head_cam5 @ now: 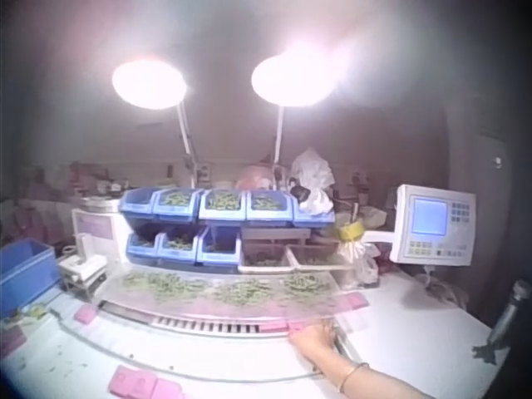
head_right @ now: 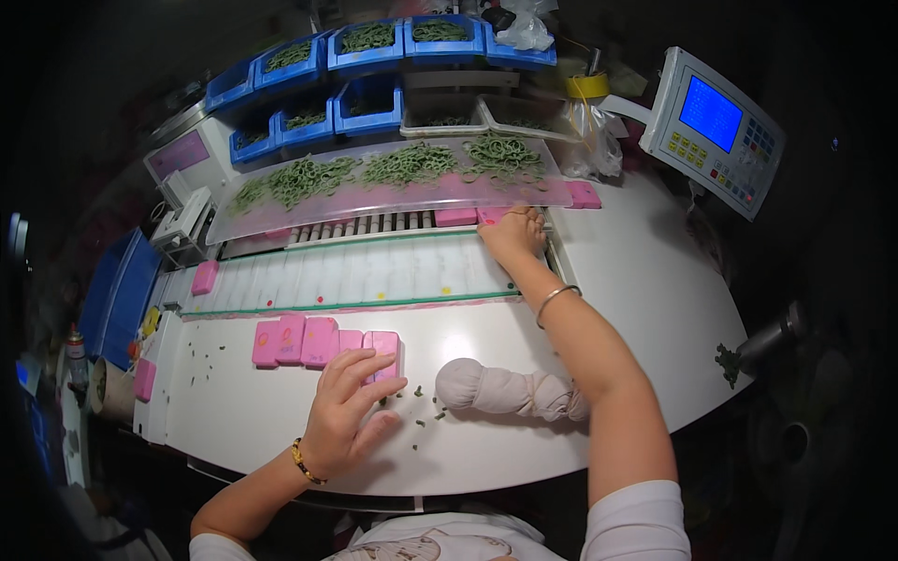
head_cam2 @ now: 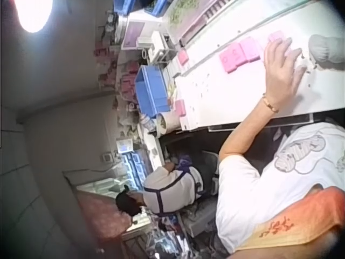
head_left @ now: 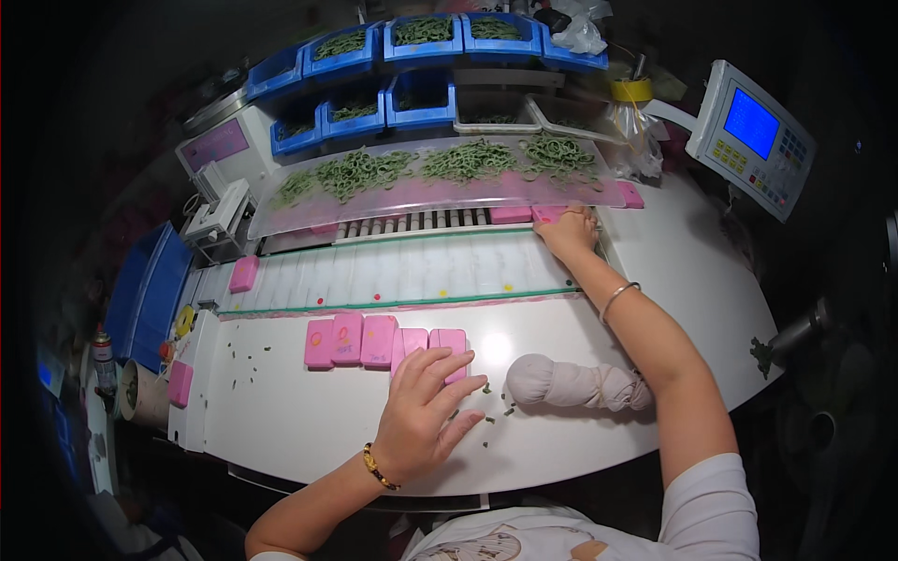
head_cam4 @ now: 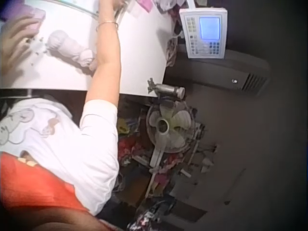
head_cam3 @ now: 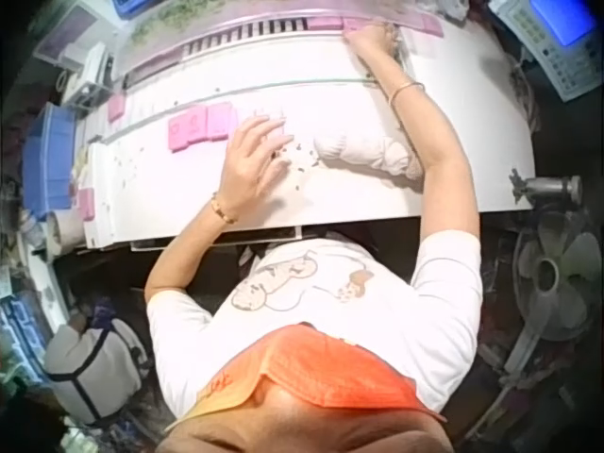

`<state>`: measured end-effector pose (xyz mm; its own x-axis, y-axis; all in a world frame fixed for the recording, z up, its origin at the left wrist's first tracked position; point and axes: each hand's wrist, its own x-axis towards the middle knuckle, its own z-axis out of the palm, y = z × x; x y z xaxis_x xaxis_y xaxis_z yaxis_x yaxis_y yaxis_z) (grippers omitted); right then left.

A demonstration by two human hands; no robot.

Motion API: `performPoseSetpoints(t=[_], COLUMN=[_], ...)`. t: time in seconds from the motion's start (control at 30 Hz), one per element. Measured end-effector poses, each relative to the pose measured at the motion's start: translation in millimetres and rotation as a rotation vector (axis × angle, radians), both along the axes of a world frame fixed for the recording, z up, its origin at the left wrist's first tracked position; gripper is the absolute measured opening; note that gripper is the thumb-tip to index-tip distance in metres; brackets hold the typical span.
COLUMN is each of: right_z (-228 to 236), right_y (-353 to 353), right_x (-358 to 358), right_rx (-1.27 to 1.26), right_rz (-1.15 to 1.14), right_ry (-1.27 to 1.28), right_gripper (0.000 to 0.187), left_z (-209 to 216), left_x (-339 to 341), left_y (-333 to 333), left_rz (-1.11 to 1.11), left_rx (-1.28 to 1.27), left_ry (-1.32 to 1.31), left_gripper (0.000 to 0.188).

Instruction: Assembling small toy figurines by placing them into pink plastic containers, adding accessories, and wiping them clean with a cloth at a production station.

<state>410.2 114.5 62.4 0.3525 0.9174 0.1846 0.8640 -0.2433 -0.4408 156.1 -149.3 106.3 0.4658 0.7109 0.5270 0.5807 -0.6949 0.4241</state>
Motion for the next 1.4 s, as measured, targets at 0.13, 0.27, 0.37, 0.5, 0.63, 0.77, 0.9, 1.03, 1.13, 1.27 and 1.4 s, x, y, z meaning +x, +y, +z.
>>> performPoseSetpoints(t=[0.13, 0.27, 0.37, 0.5, 0.63, 0.77, 0.9, 1.03, 1.13, 1.27, 1.4], right_z=[10.4, 43.5, 80.4, 91.8, 78.8, 44.0, 24.1, 16.5, 13.0, 13.8, 5.3], right_y=[-42.3, -121.0, -179.5, -238.0, -270.8, -294.6, -299.2, -304.4, -311.6, -312.2, -307.7], right_x=[13.7, 4.6, -9.6, -27.5, -35.4, -32.1, -42.4, -51.5, -54.9, -59.2, -56.0], right_rx=[0.034, 0.168, 0.376, 0.565, 0.605, 0.089, -0.528, -0.531, -0.453, -0.384, -0.295], right_rz=[0.304, 0.79, 1.136, 1.342, 1.183, 0.966, 0.64, 0.605, 0.627, 0.696, 0.794], right_ry=[0.388, 0.391, 0.212, -0.107, -0.128, 0.638, 1.375, 1.362, 1.392, 1.459, 1.305], right_gripper=[0.08, 0.069, 0.055, 0.039, 0.028, 0.021, 0.038, 0.039, 0.035, 0.029, 0.028], left_z=[-2.2, -3.6, 4.5, 11.4, 11.6, -3.0, -6.9, -15.6, -17.1, -12.2, -5.9], left_x=[-3.1, -1.5, 5.1, 3.3, 2.5, -0.6, 11.0, 8.5, 3.5, -3.3, -8.4], left_y=[0.7, 9.8, 11.7, 7.6, -5.3, -20.6, -43.8, -44.1, -40.1, -35.8, -30.1], left_rz=[0.031, 0.05, 0.029, -0.279, -0.175, -0.079, -0.052, -0.051, -0.06, -0.07, -0.098], left_rx=[-0.044, -0.118, -0.688, -0.853, -0.659, -0.375, -0.321, -0.301, -0.292, -0.441, -0.537], left_ry=[-0.122, -0.295, -0.696, -0.654, -0.498, -0.332, -0.129, -0.139, -0.168, -0.168, -0.225], left_gripper=[0.034, 0.036, 0.041, 0.039, 0.024, 0.035, 0.055, 0.055, 0.056, 0.048, 0.034])
